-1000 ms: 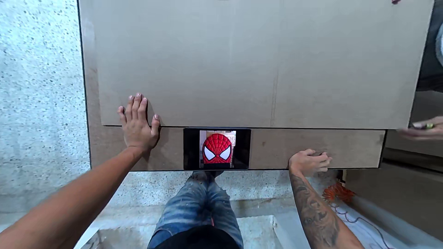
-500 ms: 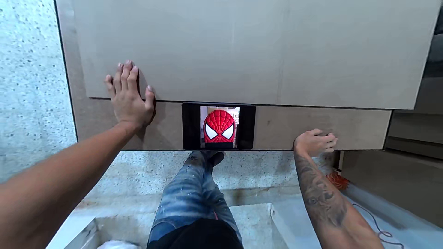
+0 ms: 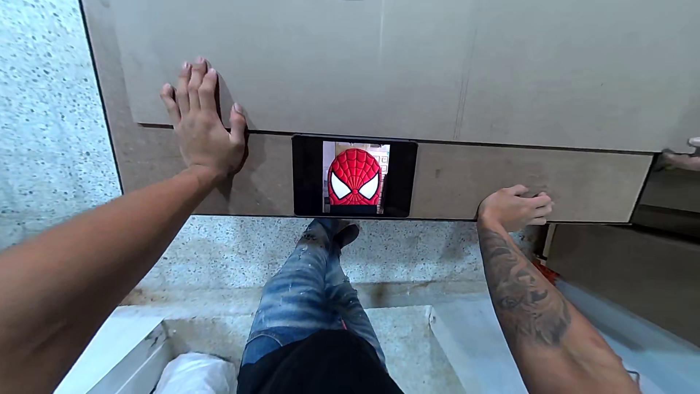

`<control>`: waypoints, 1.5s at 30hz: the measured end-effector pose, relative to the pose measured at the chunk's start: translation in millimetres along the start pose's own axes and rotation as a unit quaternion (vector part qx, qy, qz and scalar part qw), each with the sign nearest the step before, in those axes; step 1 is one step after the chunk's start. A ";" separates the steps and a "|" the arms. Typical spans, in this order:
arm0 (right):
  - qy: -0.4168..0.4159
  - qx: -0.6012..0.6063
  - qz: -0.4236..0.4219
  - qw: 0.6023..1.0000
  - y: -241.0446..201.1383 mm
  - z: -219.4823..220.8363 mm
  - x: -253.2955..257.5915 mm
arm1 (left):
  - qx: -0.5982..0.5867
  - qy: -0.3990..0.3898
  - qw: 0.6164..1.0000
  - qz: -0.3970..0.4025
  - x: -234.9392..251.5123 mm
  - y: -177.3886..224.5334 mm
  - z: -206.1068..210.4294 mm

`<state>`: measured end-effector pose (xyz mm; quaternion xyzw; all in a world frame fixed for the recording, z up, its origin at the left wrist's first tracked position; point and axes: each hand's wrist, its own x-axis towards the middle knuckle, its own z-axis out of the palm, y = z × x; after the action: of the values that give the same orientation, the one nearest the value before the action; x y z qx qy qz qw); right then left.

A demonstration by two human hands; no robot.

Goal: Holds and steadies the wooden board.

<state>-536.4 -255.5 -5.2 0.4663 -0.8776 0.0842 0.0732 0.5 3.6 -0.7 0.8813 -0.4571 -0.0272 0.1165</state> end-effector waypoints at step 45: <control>-0.002 -0.009 -0.001 1.000 -1.1 -6.4 0.4 | -0.007 -0.002 1.000 -0.006 -2.4 6.5 -2.6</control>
<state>-535.4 -255.1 1.3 0.4665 -0.8780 0.0755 0.0757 -5.7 2.4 3.1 0.8831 -0.4521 -0.0331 0.1211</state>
